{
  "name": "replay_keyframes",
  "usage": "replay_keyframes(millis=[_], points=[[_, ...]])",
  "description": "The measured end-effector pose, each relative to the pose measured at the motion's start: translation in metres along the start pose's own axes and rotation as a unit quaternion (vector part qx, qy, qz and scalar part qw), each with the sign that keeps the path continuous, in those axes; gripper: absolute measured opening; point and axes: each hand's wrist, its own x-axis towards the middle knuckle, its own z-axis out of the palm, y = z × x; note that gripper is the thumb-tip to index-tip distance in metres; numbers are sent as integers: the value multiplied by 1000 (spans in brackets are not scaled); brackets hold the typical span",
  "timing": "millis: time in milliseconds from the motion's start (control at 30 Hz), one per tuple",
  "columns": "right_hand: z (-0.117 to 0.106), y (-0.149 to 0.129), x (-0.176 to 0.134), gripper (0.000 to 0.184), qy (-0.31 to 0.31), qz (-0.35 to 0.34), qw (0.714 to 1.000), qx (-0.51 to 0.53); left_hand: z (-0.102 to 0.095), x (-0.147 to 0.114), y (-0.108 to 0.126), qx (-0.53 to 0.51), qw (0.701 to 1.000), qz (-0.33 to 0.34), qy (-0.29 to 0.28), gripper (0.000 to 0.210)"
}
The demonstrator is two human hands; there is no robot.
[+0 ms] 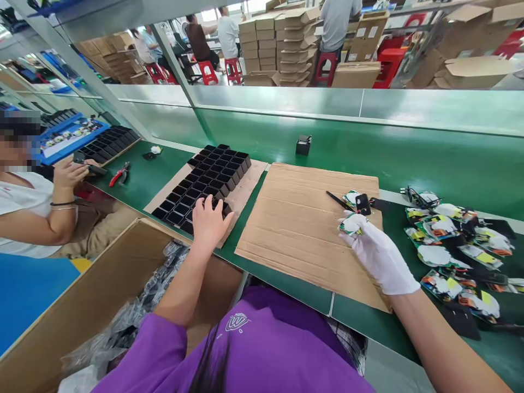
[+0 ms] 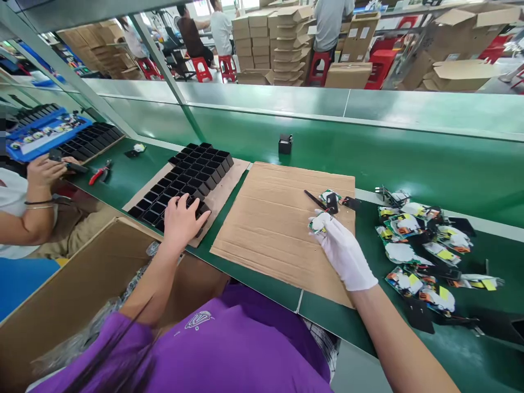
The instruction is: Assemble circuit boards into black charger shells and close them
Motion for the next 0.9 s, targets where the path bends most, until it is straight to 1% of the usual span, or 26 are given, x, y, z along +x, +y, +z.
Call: replay_keyframes(millis=[67, 167, 233, 300, 367, 400, 433, 467, 500, 567, 633, 667, 700, 767, 833, 900], points=[[2, 0, -2, 34, -10, -17, 1000, 23, 4, 2, 4, 4, 1000, 4, 4, 42], [4, 1, -4, 29, -16, -45, 999, 26, 9, 8, 6, 4, 1000, 11, 6, 39], [3, 3, -3, 27, -18, -57, 998, 14, 9, 12, 4, -3, 1000, 18, 12, 37], [1, 6, -2, 27, -21, -65, 998, -1, 6, 15, 4, -26, 999, 29, 34, 36], [-1, 8, 0, 29, -24, -68, 997, -10, 3, 15, 11, -82, 993, 66, 62, 37], [-2, 9, 0, 30, -26, -68, 997, -14, 2, 15, 17, -126, 985, 97, 67, 38], [-3, 10, 0, 32, -27, -69, 997, -19, 3, 14, 26, -179, 973, 136, 60, 40], [-4, 10, 0, 35, -27, -71, 997, -25, 5, 12, 38, -236, 954, 179, 38, 41], [-4, 10, -1, 37, -29, -71, 997, -32, 8, 11, 51, -289, 932, 220, 4, 43], [-4, 8, -3, 42, -35, -72, 996, -42, 18, 7, 78, -367, 880, 291, -78, 50], [-3, 6, -4, 43, -42, -71, 996, -43, 31, 3, 103, -401, 837, 338, -155, 60], [-2, 4, -5, 42, -44, -71, 996, -41, 36, 2, 112, -404, 825, 348, -187, 66], [-1, 3, -6, 41, -44, -72, 996, -38, 41, 1, 119, -401, 820, 348, -214, 71], [3, 0, -6, 37, -39, -75, 996, -23, 45, 2, 128, -382, 824, 330, -257, 73], [6, 0, -7, 33, -33, -75, 997, 3, 44, 4, 132, -366, 830, 313, -281, 66], [8, 1, -7, 29, -22, -70, 997, 28, 38, 6, 136, -368, 828, 313, -284, 56]])
